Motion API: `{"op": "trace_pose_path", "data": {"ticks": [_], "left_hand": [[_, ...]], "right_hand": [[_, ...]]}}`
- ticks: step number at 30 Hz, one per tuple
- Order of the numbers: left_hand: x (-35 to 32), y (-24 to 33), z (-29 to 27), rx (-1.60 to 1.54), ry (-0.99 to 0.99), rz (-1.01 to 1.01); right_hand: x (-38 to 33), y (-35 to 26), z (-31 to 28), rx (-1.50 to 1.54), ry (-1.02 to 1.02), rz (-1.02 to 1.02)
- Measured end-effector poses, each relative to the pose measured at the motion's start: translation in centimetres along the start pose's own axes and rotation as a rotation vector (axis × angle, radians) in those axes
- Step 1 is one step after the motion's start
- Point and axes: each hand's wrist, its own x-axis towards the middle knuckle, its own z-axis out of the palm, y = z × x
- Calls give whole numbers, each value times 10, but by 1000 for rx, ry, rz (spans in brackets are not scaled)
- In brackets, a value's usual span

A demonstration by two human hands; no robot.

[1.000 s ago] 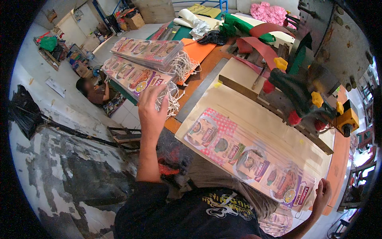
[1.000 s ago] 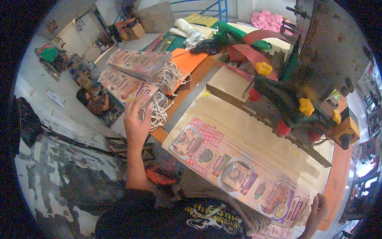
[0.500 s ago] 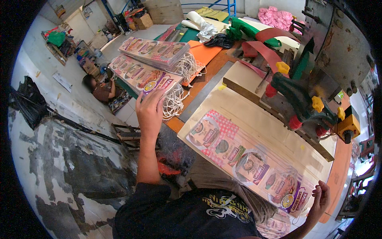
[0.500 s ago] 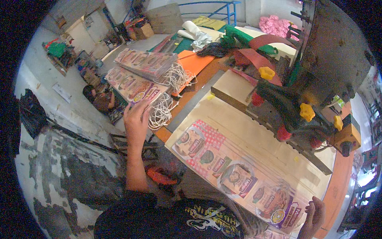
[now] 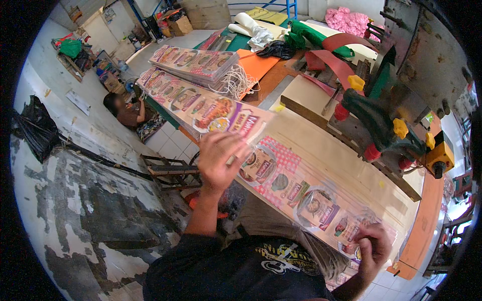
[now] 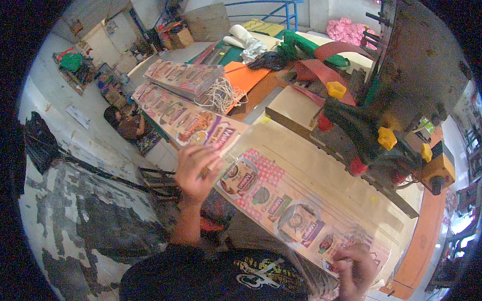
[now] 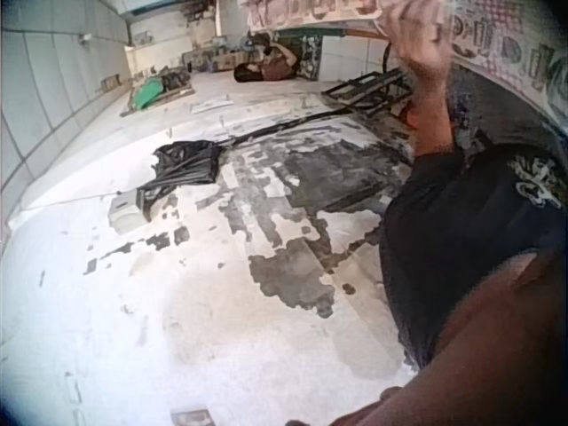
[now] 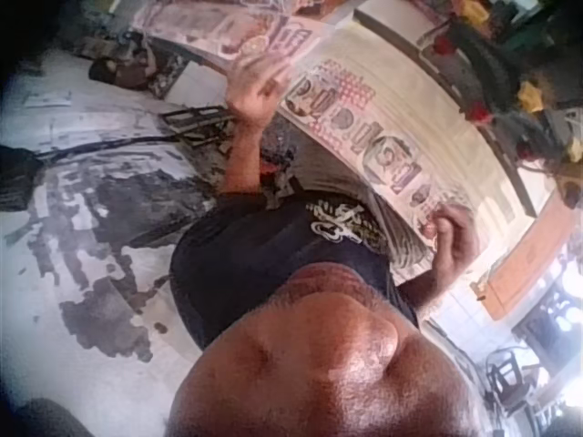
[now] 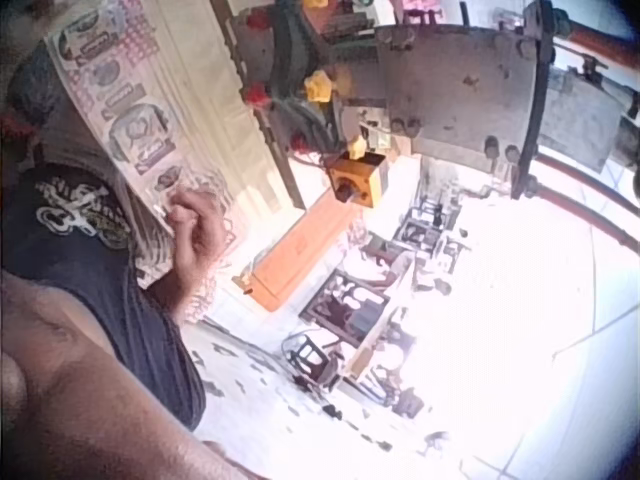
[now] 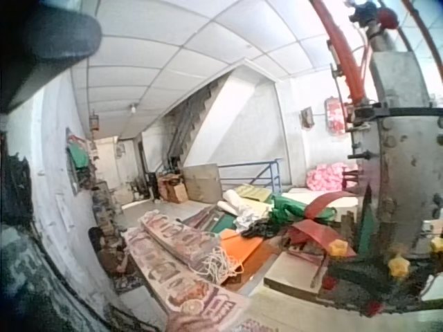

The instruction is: The person handles a sheet of printed plastic packaging, aligning it on a machine platform and checking the orientation. They then place it on a stack of similar sheets.

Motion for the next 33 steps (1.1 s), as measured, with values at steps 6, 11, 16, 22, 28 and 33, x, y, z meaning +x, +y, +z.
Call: {"op": "trace_pose_path", "data": {"ticks": [6, 11, 16, 22, 28, 33], "left_hand": [[-16, 56, 10, -210, 4, 128], [-33, 109, 4, -284, -114, 181], [-60, 122, 15, -487, -245, 204], [-59, 116, 11, -639, -186, 232], [-70, 110, 17, -976, -467, 369], [-94, 126, 36, -1501, -530, -394]], "right_hand": [[8, 0, 63, 252, -345, 107], [17, 15, 78, 502, -450, 167], [25, 8, 85, 588, -378, 252], [27, 32, 90, 713, -286, 291], [28, 22, 77, 789, -209, 331], [19, 15, 48, 756, -142, 293]]}}
